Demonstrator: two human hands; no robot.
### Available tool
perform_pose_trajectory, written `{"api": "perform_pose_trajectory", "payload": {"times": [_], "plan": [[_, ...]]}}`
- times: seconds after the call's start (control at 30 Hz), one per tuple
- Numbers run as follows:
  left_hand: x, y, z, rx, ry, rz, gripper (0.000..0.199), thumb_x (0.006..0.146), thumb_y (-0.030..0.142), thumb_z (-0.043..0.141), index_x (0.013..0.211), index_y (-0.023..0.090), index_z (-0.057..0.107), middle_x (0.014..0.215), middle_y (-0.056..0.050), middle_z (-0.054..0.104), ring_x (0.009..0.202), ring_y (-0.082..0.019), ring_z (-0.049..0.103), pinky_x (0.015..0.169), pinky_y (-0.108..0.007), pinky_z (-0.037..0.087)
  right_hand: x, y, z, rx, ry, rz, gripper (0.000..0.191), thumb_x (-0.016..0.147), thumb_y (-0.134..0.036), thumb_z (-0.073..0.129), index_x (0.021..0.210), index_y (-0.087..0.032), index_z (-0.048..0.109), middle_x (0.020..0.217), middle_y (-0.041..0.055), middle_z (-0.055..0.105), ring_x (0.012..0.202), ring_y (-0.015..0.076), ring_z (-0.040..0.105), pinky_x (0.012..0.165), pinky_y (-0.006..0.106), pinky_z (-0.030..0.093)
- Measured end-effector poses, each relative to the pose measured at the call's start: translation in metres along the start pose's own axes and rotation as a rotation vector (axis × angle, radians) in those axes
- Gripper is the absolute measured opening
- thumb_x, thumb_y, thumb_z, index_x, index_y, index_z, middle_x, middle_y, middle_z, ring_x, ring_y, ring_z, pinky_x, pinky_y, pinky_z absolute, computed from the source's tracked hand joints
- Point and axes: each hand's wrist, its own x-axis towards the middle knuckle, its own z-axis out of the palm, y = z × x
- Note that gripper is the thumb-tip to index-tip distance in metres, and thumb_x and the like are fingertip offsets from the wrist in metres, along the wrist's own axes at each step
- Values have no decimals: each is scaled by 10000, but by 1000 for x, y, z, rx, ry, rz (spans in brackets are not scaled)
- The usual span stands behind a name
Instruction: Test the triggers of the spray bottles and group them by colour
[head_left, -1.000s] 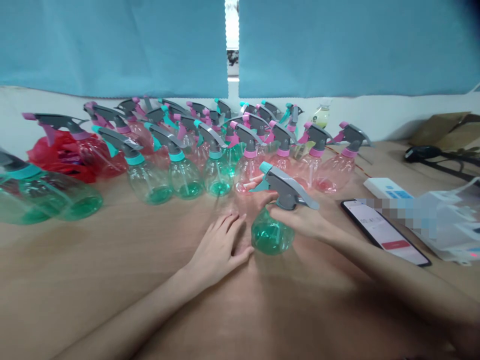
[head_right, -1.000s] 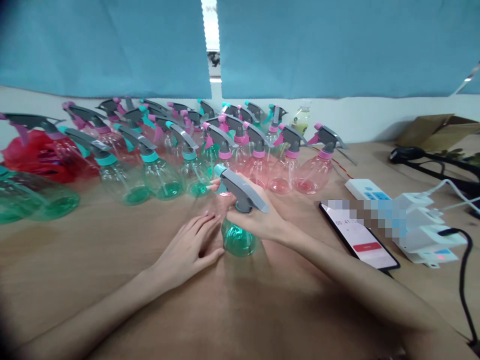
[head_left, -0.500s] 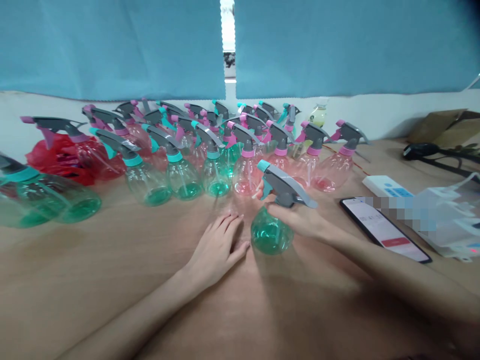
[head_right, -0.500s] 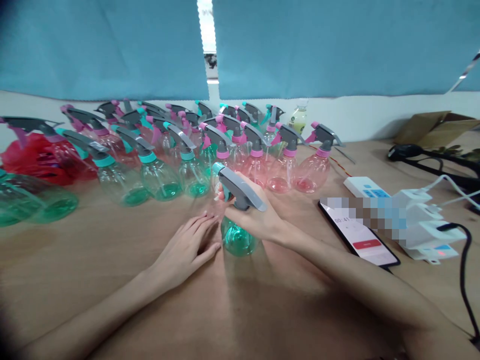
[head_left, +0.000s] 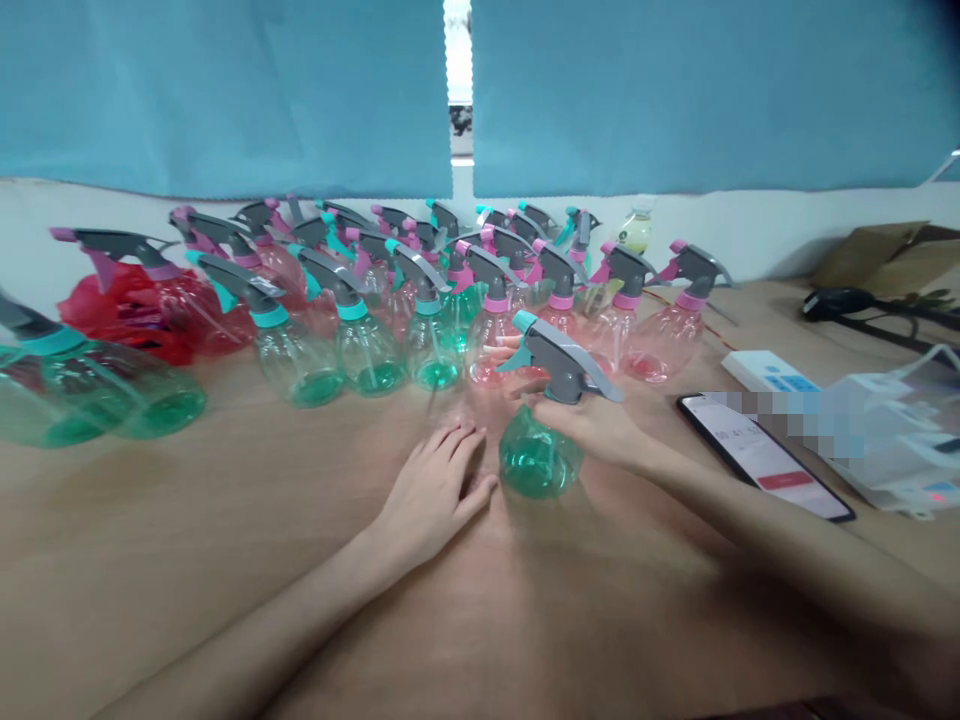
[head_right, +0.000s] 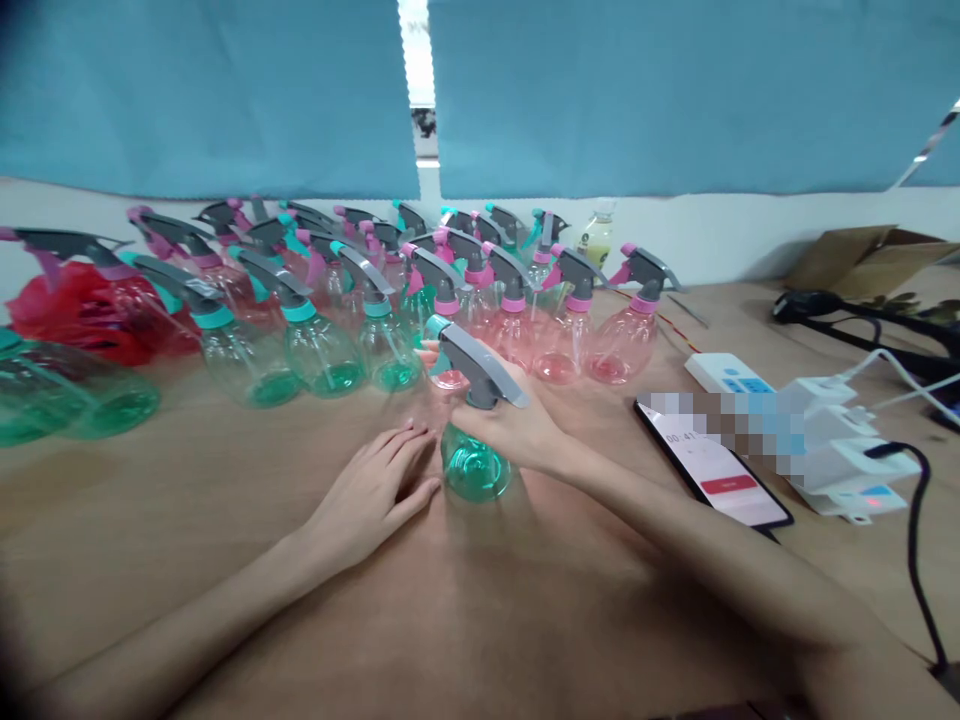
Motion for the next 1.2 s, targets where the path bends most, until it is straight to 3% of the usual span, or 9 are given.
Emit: {"api": "perform_pose_trajectory", "payload": {"times": [0.13, 0.3, 0.4, 0.6, 0.93, 1.1, 1.2], "plan": [[0, 2, -1, 39, -2, -14, 454, 947, 387, 504, 1327, 139, 501, 1378, -134, 535, 1314, -297, 433, 1039, -468, 399, -2, 0, 0, -23, -13, 47, 404, 715, -135, 532, 1065, -302, 646, 776, -17, 702, 768, 218, 668, 700, 375, 543], [-1, 2, 0, 56, -5, -13, 441, 943, 374, 512, 1305, 123, 532, 1383, -142, 529, 1317, -299, 431, 1047, -466, 393, -3, -1, 0, -57, -25, 105, 218, 756, -177, 527, 884, -271, 677, 756, 0, 692, 823, 247, 669, 752, 422, 526], [-2, 2, 2, 46, 15, 0, 436, 949, 373, 500, 1310, 130, 528, 1377, -136, 536, 1313, -290, 437, 1050, -454, 390, -4, -1, -1, -87, -19, 139, 129, 767, -211, 536, 787, -247, 658, 741, 12, 678, 805, 251, 660, 734, 418, 514], [-2, 2, 2, 37, 15, 6, 434, 949, 367, 499, 1309, 126, 528, 1385, -140, 527, 1311, -288, 438, 1051, -457, 386, -5, -3, -2, -101, 1, 146, 63, 754, -247, 571, 774, -244, 630, 718, 4, 660, 799, 243, 646, 700, 386, 502], [-1, 2, 1, 34, 10, 12, 440, 954, 374, 493, 1312, 120, 531, 1371, -143, 538, 1307, -290, 437, 1040, -458, 392, -4, -6, -1, -41, 2, 124, 136, 727, -245, 521, 807, -248, 631, 629, -2, 626, 712, 234, 628, 675, 398, 503], [0, 2, 1, 30, 12, 17, 437, 947, 365, 508, 1303, 114, 538, 1373, -154, 529, 1299, -297, 443, 1035, -456, 394, -2, -5, -1, -5, -20, 56, 232, 734, -256, 518, 926, -266, 649, 815, 3, 694, 746, 214, 631, 685, 364, 511], [0, 1, 2, 20, 17, 27, 443, 946, 374, 510, 1305, 116, 534, 1376, -155, 524, 1309, -298, 431, 1036, -450, 393, -3, -3, -2, -58, -16, 74, 229, 744, -275, 523, 936, -276, 648, 810, 7, 694, 756, 227, 635, 684, 371, 511]]}}
